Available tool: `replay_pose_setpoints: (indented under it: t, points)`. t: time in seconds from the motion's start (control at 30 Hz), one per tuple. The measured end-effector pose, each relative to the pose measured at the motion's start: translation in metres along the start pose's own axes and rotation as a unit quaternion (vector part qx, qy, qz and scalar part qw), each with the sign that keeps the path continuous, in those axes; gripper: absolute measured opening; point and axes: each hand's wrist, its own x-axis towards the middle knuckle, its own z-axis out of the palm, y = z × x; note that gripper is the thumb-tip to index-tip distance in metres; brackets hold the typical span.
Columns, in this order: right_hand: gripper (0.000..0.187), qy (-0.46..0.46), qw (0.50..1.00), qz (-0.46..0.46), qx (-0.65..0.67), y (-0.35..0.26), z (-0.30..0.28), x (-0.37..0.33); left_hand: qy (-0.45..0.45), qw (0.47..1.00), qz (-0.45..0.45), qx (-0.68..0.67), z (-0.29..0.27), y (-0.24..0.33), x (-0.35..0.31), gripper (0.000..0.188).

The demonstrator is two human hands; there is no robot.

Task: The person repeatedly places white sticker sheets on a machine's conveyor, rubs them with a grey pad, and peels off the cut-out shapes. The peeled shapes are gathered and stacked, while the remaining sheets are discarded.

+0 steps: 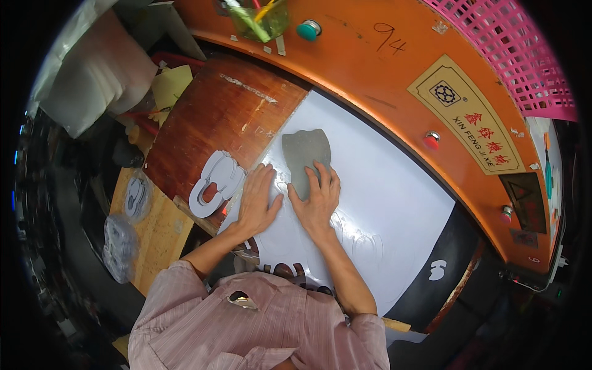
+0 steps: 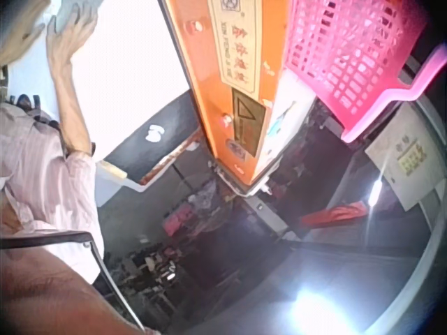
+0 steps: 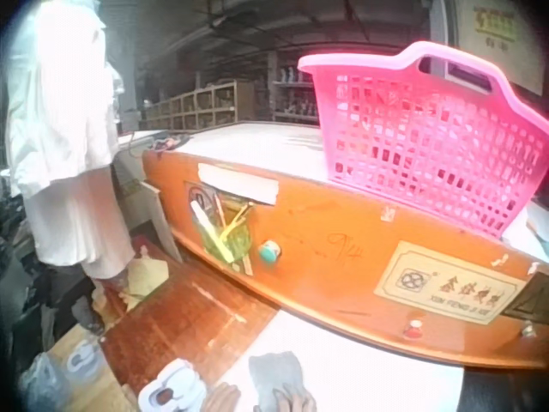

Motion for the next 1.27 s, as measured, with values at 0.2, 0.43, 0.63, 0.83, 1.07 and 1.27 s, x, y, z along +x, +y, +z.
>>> replay_pose_setpoints:
  t: [0.2,0.43,0.63,0.83,1.07,1.27]
  points:
    - [0.035,0.023,0.993,0.094,0.067,0.067,-0.091,0.001,0.132,0.989,-0.053,-0.041,-0.014,0.007,-0.018,0.031]
    - [0.021,0.255,0.908,0.313,0.112,0.174,-0.229,-0.026,0.254,0.955,-0.139,-0.072,0.019,0.027,-0.02,0.027]
    - [0.031,0.465,0.88,0.086,-0.04,0.232,-0.375,0.025,0.251,0.956,-0.138,-0.064,0.032,0.04,0.035,0.032]
    - [0.027,0.351,0.919,0.182,-0.005,0.246,-0.453,0.041,0.168,0.959,-0.201,-0.105,0.024,0.06,0.106,0.032]
    - [0.03,0.316,0.905,0.272,-0.086,0.26,-0.423,-0.042,0.225,0.959,-0.152,-0.082,0.036,0.087,0.16,0.034]
    - [0.051,0.25,0.898,0.362,-0.022,0.282,-0.378,-0.094,0.243,0.955,-0.154,-0.073,0.033,0.102,0.155,0.03]
